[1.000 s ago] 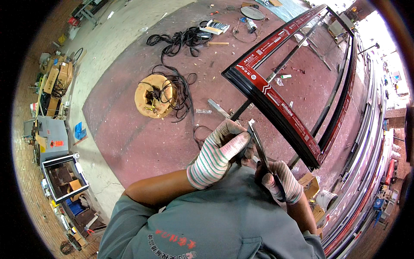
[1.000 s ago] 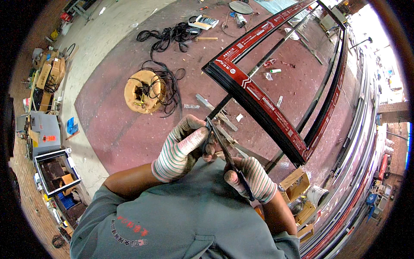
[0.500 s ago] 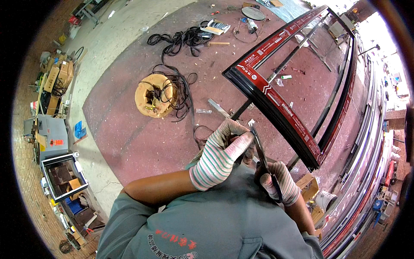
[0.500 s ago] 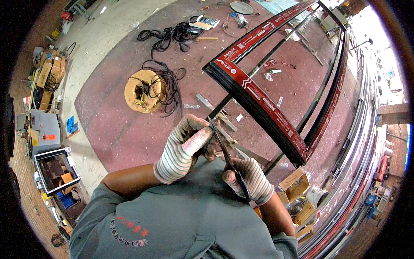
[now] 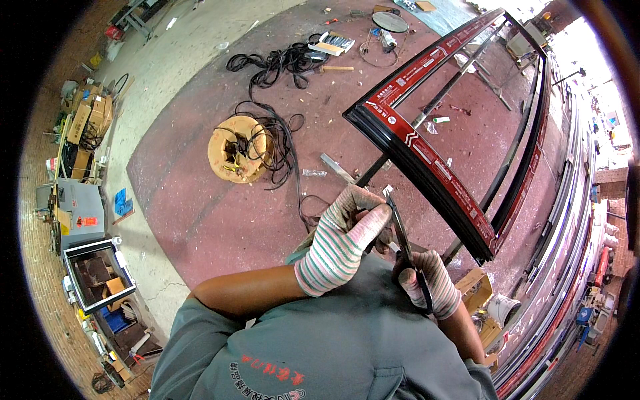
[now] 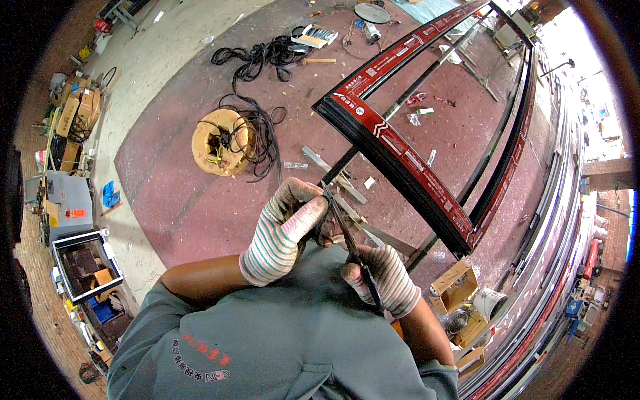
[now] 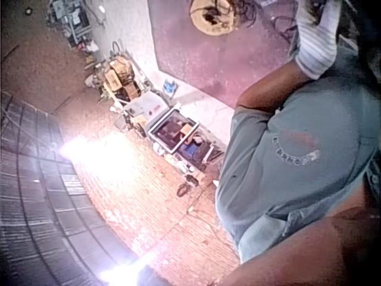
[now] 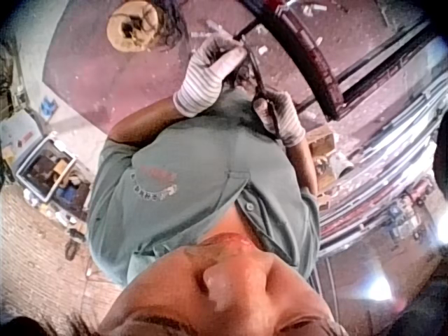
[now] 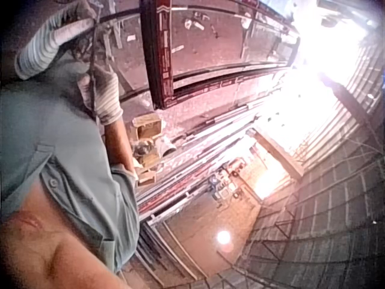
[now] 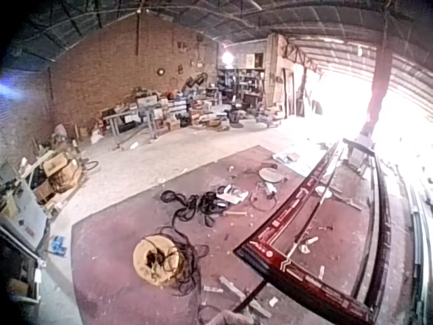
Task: The person fits a black rubber seal into the groove of a large window frame, then uses shears to cut the seal to length and presses it into the corner. The person repeats the cutting and fitting process along the frame edges.
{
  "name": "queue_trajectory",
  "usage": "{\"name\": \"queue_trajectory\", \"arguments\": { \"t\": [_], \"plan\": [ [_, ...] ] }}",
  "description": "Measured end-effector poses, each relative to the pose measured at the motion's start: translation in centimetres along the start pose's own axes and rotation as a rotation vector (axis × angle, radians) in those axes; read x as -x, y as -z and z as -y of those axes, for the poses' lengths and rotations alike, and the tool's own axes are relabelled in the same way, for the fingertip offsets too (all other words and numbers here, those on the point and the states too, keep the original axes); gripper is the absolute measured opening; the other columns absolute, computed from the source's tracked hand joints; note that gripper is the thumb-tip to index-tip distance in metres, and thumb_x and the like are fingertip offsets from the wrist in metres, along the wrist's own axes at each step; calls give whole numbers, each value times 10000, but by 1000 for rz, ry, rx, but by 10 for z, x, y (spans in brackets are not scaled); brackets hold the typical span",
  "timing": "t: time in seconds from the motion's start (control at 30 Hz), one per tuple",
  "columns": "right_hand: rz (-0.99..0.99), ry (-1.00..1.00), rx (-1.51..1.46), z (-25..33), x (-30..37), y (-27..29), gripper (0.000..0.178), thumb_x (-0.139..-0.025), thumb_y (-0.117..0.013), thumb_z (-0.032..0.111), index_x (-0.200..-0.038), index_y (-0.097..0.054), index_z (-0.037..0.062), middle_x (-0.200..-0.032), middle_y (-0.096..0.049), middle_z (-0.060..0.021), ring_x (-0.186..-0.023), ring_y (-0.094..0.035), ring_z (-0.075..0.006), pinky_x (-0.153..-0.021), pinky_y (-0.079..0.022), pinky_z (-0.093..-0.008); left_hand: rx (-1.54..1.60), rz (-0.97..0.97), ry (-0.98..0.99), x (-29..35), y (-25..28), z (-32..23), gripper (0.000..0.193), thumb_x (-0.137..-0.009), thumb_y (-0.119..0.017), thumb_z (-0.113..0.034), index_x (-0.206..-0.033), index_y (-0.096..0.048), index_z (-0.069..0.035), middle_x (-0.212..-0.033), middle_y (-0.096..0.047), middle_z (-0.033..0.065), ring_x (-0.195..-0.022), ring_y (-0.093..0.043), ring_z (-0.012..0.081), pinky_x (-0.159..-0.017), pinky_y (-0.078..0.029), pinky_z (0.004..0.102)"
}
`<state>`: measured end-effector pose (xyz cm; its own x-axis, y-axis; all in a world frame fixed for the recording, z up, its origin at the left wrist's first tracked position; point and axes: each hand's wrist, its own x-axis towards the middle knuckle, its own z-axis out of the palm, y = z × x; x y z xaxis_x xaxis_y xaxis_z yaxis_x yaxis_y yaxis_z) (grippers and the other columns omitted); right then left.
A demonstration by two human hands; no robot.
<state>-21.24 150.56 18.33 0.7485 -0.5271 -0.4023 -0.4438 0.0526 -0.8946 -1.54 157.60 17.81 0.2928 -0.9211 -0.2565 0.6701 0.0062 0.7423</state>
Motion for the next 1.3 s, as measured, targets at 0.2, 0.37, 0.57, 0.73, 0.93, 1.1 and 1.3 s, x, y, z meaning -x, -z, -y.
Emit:
{"name": "queue_trajectory", "arguments": {
  "t": [0.2,0.37,0.57,0.73,0.93,1.1,1.3],
  "plan": [
    [-42,22,-63,-7,1,-2,780,-835,-611,798,-795,-664,21,-695,-583,-6,-682,-537,-104,-606,-427,-283,23,65,-28,-2,5,5,82,-1056,-582,-150,-1114,-572,-93,-867,-655,11,-735,-619,76,-645,-514,237],
    [-57,32,-88,-3,8,0,729,-835,-678,738,-860,-669,10,-752,-592,7,-711,-547,-107,-651,-449,-274,189,157,70,2,8,2,135,-1071,-555,-183,-1192,-537,-125,-1014,-664,43,-808,-638,114,-664,-523,262],
    [-98,46,20,7,12,-3,633,-849,-737,620,-869,-660,-7,-714,-594,5,-692,-535,-91,-643,-450,-276,393,263,145,3,12,5,203,-1066,-557,-278,-1218,-560,-144,-1075,-630,54,-822,-622,166,-675,-502,314],
    [-164,101,3,5,17,-8,516,-877,-750,499,-867,-671,-10,-707,-583,10,-710,-543,-81,-638,-457,-270,414,298,259,1,14,1,250,-1052,-561,-351,-1171,-563,-132,-1032,-609,62,-778,-590,173,-638,-470,316],
    [-204,68,-192,-16,9,3,193,-850,-790,102,-990,-708,-4,-715,-564,10,-744,-479,-32,-632,-466,-256,398,350,140,-3,16,11,264,-1082,-520,-267,-1280,-542,-95,-1059,-604,63,-817,-612,161,-683,-510,300],
    [-569,-152,654,-105,-15,70,609,-800,-744,668,-858,-699,64,-784,-669,-214,-735,-674,-396,-700,-541,-430,278,395,50,-7,16,16,248,-1078,-518,-209,-1279,-543,-66,-1065,-581,82,-856,-601,167,-742,-527,312],
    [-1057,-595,685,-201,22,208,508,-879,-664,583,-1051,-730,110,-1004,-737,-208,-983,-705,-393,-863,-543,-468,249,393,88,-5,9,12,217,-1048,-585,-217,-1249,-584,-137,-1082,-517,26,-900,-535,153,-768,-486,315]
  ]
}}
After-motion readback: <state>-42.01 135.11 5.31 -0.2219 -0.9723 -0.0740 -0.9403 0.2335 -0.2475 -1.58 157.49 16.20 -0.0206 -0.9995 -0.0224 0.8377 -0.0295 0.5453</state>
